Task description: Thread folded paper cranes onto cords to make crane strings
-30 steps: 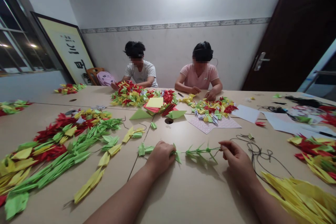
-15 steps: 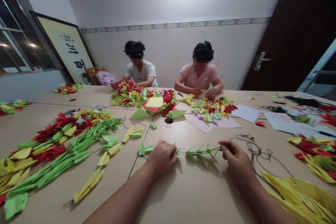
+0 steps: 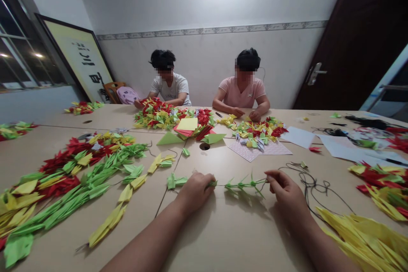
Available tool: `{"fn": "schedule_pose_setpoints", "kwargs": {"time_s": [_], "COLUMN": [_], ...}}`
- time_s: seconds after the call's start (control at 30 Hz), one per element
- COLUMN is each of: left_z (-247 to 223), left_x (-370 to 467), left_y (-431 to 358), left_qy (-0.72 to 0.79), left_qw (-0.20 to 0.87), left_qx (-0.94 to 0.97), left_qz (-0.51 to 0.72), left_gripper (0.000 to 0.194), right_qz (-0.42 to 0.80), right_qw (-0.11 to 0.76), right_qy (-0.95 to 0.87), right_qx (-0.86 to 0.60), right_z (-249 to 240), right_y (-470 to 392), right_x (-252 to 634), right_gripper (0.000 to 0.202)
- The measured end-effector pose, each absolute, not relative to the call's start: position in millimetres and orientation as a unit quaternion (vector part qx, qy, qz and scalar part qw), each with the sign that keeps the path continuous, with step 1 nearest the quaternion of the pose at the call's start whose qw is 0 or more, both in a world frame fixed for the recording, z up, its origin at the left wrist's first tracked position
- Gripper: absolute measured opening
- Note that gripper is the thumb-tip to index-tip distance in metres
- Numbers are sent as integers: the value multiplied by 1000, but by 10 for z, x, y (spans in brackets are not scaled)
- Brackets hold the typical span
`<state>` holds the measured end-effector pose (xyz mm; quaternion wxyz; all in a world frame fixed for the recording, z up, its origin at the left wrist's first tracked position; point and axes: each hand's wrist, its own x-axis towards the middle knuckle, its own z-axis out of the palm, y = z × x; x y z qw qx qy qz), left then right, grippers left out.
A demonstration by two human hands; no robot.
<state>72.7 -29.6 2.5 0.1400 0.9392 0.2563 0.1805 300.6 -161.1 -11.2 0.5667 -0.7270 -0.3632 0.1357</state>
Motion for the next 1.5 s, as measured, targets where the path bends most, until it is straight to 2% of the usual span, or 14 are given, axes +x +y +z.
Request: {"fn": "schedule_pose_setpoints", "kwargs": {"time_s": [0.17,0.5,0.67,0.83,0.97,1.07,1.2,1.33,1.5], "left_z": [69,85,103,157,184,162,122,98,60], "left_x": [715,708,662,637,714,780,796,767,764], "left_y": [-335,-324,-264,-286,-404,-476,-473,-427,-400], "left_qy": [227,194,231,276,256,226,223,237,252], "left_qw": [168,93,12,-5,13,31,55,79,134], "left_qx": [938,959,960,943,933,945,952,947,938], "left_qz": [201,185,160,184,252,235,204,202,199], "left_gripper": [33,23,19,17,18,24,15,17,11], "right_qz": [128,171,190,175,167,153,146,143,141], "right_qw": [565,554,480,376,360,361,362,367,367], "right_qy": [-367,-383,-458,-559,-586,-591,-589,-589,-592], "right_qx": [-728,-719,-723,-718,-706,-705,-707,-705,-704], "right_z": [-106,-111,-87,-58,-44,-29,-13,-11,-29], "right_y": [-1610,-1596,-1586,-1611,-1621,-1622,-1622,-1622,-1623], "right_x": [2999,2999,2951,2874,2833,2820,2810,2805,2812], "right_gripper": [29,29,27,23,22,23,24,23,22]}}
